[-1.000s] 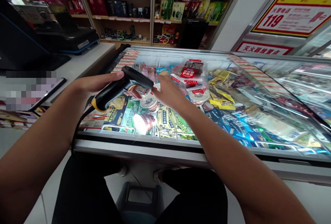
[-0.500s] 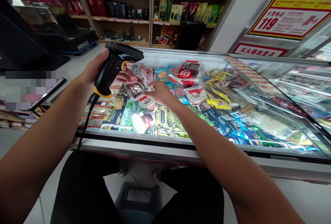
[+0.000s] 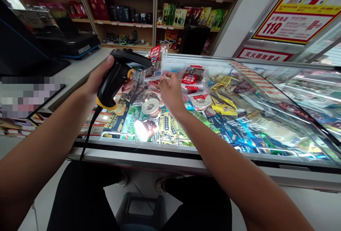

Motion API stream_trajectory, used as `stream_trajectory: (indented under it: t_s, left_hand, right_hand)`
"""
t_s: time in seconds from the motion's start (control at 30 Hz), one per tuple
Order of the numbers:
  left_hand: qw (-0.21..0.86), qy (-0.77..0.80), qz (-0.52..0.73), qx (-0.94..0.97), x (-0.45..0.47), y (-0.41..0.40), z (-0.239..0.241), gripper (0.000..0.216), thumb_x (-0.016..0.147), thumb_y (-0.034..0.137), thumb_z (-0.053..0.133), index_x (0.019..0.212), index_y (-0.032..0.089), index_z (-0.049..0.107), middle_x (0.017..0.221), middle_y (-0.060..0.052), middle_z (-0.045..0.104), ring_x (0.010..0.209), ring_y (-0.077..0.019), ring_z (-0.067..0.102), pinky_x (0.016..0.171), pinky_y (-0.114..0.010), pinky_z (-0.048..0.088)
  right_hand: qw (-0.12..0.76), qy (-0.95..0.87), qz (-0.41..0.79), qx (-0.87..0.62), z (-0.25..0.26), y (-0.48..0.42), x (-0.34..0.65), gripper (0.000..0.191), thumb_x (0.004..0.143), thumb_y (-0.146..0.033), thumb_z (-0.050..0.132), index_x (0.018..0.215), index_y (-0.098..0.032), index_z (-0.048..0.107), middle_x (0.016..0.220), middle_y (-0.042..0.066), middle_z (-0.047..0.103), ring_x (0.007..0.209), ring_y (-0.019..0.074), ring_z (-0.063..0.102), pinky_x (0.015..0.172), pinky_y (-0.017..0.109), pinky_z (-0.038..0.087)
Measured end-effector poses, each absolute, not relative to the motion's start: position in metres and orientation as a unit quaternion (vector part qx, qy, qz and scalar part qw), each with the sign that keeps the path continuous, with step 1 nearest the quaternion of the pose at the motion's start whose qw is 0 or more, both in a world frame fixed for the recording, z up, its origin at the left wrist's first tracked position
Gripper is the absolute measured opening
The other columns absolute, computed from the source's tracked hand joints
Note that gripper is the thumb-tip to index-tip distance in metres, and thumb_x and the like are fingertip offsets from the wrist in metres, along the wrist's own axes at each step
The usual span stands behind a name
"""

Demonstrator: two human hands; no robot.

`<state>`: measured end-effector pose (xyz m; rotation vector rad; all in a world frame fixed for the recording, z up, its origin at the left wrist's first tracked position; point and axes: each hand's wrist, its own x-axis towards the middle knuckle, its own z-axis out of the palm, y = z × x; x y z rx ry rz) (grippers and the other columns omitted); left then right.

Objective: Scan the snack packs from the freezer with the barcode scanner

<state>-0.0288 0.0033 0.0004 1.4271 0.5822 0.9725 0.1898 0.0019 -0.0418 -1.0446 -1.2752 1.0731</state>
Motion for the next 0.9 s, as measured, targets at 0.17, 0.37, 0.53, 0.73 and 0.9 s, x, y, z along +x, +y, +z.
stream_trajectory:
  t_s: [0.17,0.37,0.53,0.73,0.9]
  left_hand:
    - [0.616,0.262,0.422,0.611,-0.018,-0.003,-0.004,0.063,0.102,0.065,0.033,0.085,0.014,0.067,0.062,-0.007,0.058,0.056,-0.014,0.051,0.057,-0.029,0.039]
    - [0.604,0.261,0.423,0.623,-0.014,-0.002,-0.008,0.06,0.099,0.065,0.042,0.082,0.015,0.068,0.066,-0.008,0.06,0.058,-0.0138,0.054,0.055,-0.026,0.042]
    - [0.603,0.257,0.427,0.623,-0.015,-0.003,-0.008,0.061,0.101,0.063,0.04,0.082,0.014,0.07,0.064,-0.008,0.061,0.057,-0.0138,0.054,0.056,-0.027,0.043]
    - [0.606,0.25,0.436,0.616,-0.016,-0.002,-0.006,0.059,0.101,0.061,0.042,0.082,0.013,0.072,0.062,-0.007,0.059,0.056,-0.0136,0.052,0.056,-0.028,0.041]
    - [0.603,0.268,0.432,0.615,-0.016,-0.002,-0.003,0.06,0.102,0.062,0.038,0.091,0.014,0.072,0.063,-0.008,0.058,0.057,-0.0154,0.049,0.057,-0.031,0.039]
  right_hand:
    - [0.572,-0.541,0.433,-0.44,-0.053,0.01,0.195,0.022,0.105,-0.044,0.054,0.117,-0.029,0.044,0.123,0.005,0.068,0.121,0.0251,0.073,0.087,0.038,0.068]
    - [0.57,-0.543,0.442,-0.43,-0.057,0.015,0.195,0.022,0.103,-0.039,0.054,0.12,-0.029,0.044,0.117,0.004,0.068,0.118,0.0238,0.074,0.095,0.041,0.066]
    - [0.568,-0.539,0.452,-0.427,-0.057,0.016,0.195,0.025,0.101,-0.036,0.056,0.12,-0.028,0.043,0.113,0.004,0.067,0.115,0.0223,0.075,0.097,0.038,0.064]
    - [0.558,-0.554,0.444,-0.43,-0.054,0.013,0.196,0.026,0.102,-0.037,0.054,0.123,-0.027,0.043,0.114,0.005,0.068,0.117,0.0231,0.074,0.098,0.038,0.064]
    - [0.553,-0.551,0.45,-0.434,-0.051,0.01,0.194,0.02,0.105,-0.033,0.051,0.123,-0.028,0.045,0.115,0.005,0.068,0.117,0.0201,0.074,0.096,0.036,0.064]
